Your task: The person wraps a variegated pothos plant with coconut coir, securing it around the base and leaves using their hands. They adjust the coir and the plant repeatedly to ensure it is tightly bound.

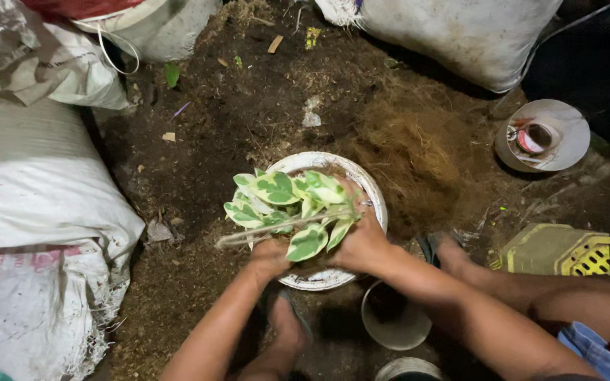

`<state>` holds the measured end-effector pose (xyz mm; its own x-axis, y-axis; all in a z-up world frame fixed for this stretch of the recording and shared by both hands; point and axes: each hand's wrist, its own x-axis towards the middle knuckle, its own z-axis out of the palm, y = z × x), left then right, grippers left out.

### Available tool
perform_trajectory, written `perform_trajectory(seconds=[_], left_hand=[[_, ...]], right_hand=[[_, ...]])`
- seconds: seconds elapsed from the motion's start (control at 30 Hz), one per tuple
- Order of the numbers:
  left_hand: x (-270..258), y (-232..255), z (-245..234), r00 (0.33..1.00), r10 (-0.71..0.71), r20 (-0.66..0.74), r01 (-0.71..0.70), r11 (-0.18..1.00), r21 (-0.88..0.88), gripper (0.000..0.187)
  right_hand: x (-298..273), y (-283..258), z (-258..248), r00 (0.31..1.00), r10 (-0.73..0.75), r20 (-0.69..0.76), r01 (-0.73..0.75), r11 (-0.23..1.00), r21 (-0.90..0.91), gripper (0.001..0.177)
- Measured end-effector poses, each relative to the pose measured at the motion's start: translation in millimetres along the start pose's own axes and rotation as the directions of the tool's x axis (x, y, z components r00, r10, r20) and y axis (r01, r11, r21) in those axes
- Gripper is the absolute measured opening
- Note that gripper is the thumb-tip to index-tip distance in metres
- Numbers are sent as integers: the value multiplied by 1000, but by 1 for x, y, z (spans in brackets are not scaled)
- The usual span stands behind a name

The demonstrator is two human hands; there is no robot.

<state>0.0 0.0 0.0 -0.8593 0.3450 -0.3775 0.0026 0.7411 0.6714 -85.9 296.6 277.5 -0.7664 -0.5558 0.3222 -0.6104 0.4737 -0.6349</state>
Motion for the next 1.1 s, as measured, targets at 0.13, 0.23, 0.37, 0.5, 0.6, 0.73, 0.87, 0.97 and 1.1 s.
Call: perform_trajectory(seconds=[0.13,0.23,0.37,0.5,0.6,0.73,0.87,0.97,1.1], left_hand=[[-8,52,-19,984,-178,19,179,975,-135,39],[-15,104,-53,955,-291,60,297,921,-251,46],[-18,168,-99,978,-110,179,130,986,-104,52],[-37,217,-130,986,28,167,21,958,-285,63],[-36,233,-143,982,61,177,10,928,-373,63],[-40,221,-133,955,-71,288,181,909,-375,69],[-28,192,-107,987,10,161,0,998,-66,61],[-28,160,-77,954,-282,-99,110,637,-763,61],[-31,117,-63,984,-162,-75,37,595,-803,49]], right_hand=[[3,-2,-1,993,-118,13,118,989,-93,77],[7,-5,0,993,-96,69,105,984,-141,72],[11,-4,1,977,-46,208,74,989,-128,77],[13,-8,0,993,-104,51,111,979,-170,82],[15,-2,-4,994,-57,96,68,991,-112,98],[6,-5,1,990,-18,137,26,998,-58,99],[14,-14,3,987,64,146,-33,978,-208,93],[14,-26,6,977,162,138,-126,963,-239,87],[17,-35,0,898,273,344,-225,959,-174,102]])
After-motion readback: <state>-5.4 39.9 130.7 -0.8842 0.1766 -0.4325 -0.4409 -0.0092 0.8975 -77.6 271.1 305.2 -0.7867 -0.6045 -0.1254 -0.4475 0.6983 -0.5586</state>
